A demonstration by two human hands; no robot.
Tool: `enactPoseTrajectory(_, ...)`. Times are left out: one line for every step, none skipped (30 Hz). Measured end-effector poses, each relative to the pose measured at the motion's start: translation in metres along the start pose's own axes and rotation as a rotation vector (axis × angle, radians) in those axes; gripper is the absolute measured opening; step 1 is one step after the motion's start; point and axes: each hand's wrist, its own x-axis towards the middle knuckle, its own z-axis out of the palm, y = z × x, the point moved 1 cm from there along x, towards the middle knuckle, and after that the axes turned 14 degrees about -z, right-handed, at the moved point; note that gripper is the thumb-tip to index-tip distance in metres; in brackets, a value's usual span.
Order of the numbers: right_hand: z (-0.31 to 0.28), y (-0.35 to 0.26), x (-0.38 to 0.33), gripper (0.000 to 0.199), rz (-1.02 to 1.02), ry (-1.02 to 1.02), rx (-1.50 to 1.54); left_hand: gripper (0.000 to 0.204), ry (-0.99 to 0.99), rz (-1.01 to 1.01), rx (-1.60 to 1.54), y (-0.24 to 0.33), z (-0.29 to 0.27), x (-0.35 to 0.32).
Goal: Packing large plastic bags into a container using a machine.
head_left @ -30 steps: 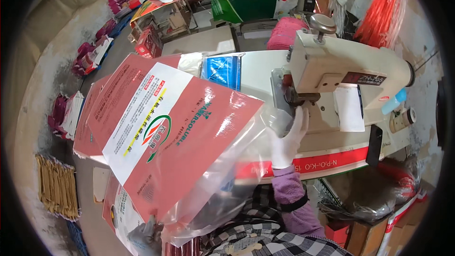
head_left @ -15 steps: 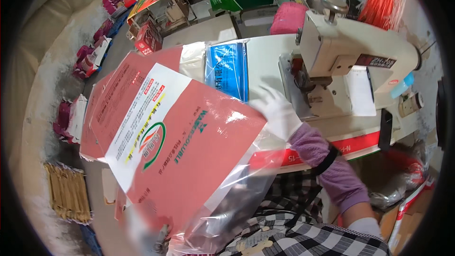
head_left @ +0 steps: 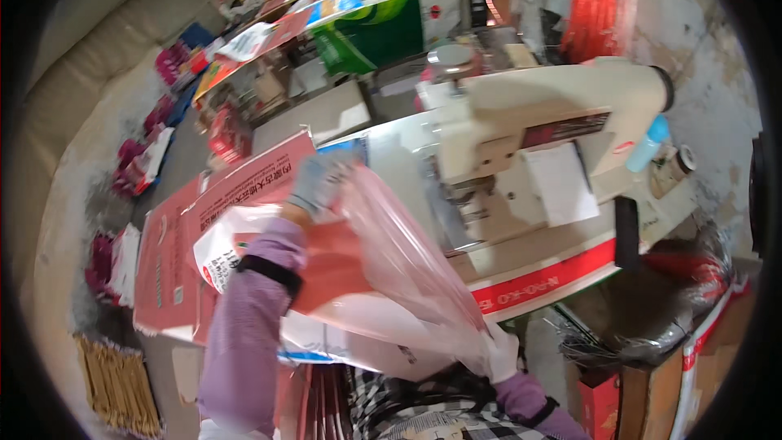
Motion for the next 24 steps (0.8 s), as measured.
enactPoseTrajectory(-0.003,0.028,-0.02,0.036,-0.114,0.18,0.218,0.015,-0.023,0.114,0.077,0.01,0.03,0.005)
enactPoseTrajectory(-0.012,0.017,-0.034,0.037,-0.078,0.234,0.294,0.014,-0.048,0.222,0.152,0.012,0.054,0.01)
enactPoseTrajectory(-0.024,-0.008,-0.044,0.04,-0.055,0.295,0.309,0.014,-0.056,0.237,0.158,0.021,0.06,0.01)
enactPoseTrajectory(-0.043,-0.012,-0.061,0.042,-0.182,0.203,0.077,0.015,-0.218,0.089,0.242,0.03,0.073,0.011)
enactPoseTrajectory(-0.058,-0.011,-0.074,0.044,-0.306,0.104,-0.145,0.015,-0.376,-0.063,0.34,0.037,0.081,0.013)
enactPoseTrajectory(-0.074,-0.017,-0.075,0.03,-0.515,0.026,-0.384,0.015,-0.388,-0.055,0.345,0.04,0.09,0.013)
enactPoseTrajectory(-0.074,-0.005,-0.073,0.03,-0.487,0.036,-0.393,0.014,-0.299,0.087,0.64,0.044,0.109,0.013)
enactPoseTrajectory(-0.065,0.016,-0.066,0.035,-0.392,-0.024,-0.335,0.015,-0.195,0.235,0.928,0.047,0.126,0.011)
enactPoseTrajectory(-0.062,0.033,-0.06,0.041,-0.306,-0.076,-0.279,0.015,-0.203,0.257,0.914,0.049,0.133,0.008)
enactPoseTrajectory(-0.059,0.037,-0.063,0.036,-0.121,-0.048,-0.061,0.017,-0.174,0.313,0.734,0.046,0.125,0.0)
enactPoseTrajectory(-0.062,0.042,-0.073,0.036,-0.101,-0.034,-0.064,0.018,-0.148,0.364,0.549,0.046,0.122,-0.003)
enactPoseTrajectory(-0.06,0.039,-0.087,0.037,-0.071,-0.034,0.118,0.018,-0.161,0.369,0.566,0.042,0.106,-0.004)
enactPoseTrajectory(-0.062,0.021,-0.089,0.037,-0.037,-0.037,0.3,0.02,-0.215,0.382,0.529,0.037,0.098,-0.005)
enactPoseTrajectory(-0.063,0.0,-0.086,0.039,0.209,-0.071,0.618,0.021,-0.266,0.392,0.492,0.033,0.091,-0.006)
enactPoseTrajectory(-0.059,-0.001,-0.082,0.039,0.226,-0.065,0.624,0.021,-0.285,0.394,0.49,0.04,0.091,-0.008)
enactPoseTrajectory(-0.052,0.007,-0.071,0.04,0.09,-0.043,0.415,0.022,-0.226,0.292,0.705,0.056,0.091,-0.001)
enactPoseTrajectory(-0.044,0.012,-0.057,0.04,-0.048,-0.023,0.205,0.024,-0.159,0.184,0.92,0.067,0.092,0.007)
enactPoseTrajectory(-0.033,0.007,-0.04,0.039,-0.135,0.049,0.228,0.023,0.042,0.22,0.835,0.072,0.105,0.01)
enactPoseTrajectory(-0.033,-0.006,-0.024,0.04,-0.117,0.022,0.188,0.026,-0.065,0.251,0.909,0.112,0.106,-0.007)
enactPoseTrajectory(-0.026,-0.011,-0.013,0.044,-0.189,0.069,0.154,0.029,-0.169,0.287,0.97,0.153,0.104,-0.03)
enactPoseTrajectory(-0.022,-0.03,0.006,0.048,-0.202,0.007,0.107,0.034,-0.595,0.184,1.042,0.151,0.101,-0.067)
enactPoseTrajectory(-0.012,-0.043,0.023,0.051,-0.259,-0.011,0.016,0.039,-0.657,0.543,0.303,0.171,0.076,-0.096)
enactPoseTrajectory(0.005,-0.058,0.045,0.046,-0.26,0.013,0.092,0.039,-0.641,0.52,0.329,0.152,0.053,-0.114)
enactPoseTrajectory(0.016,-0.072,0.067,0.048,-0.192,-0.061,0.007,0.039,-0.794,0.353,0.551,0.108,0.039,-0.126)
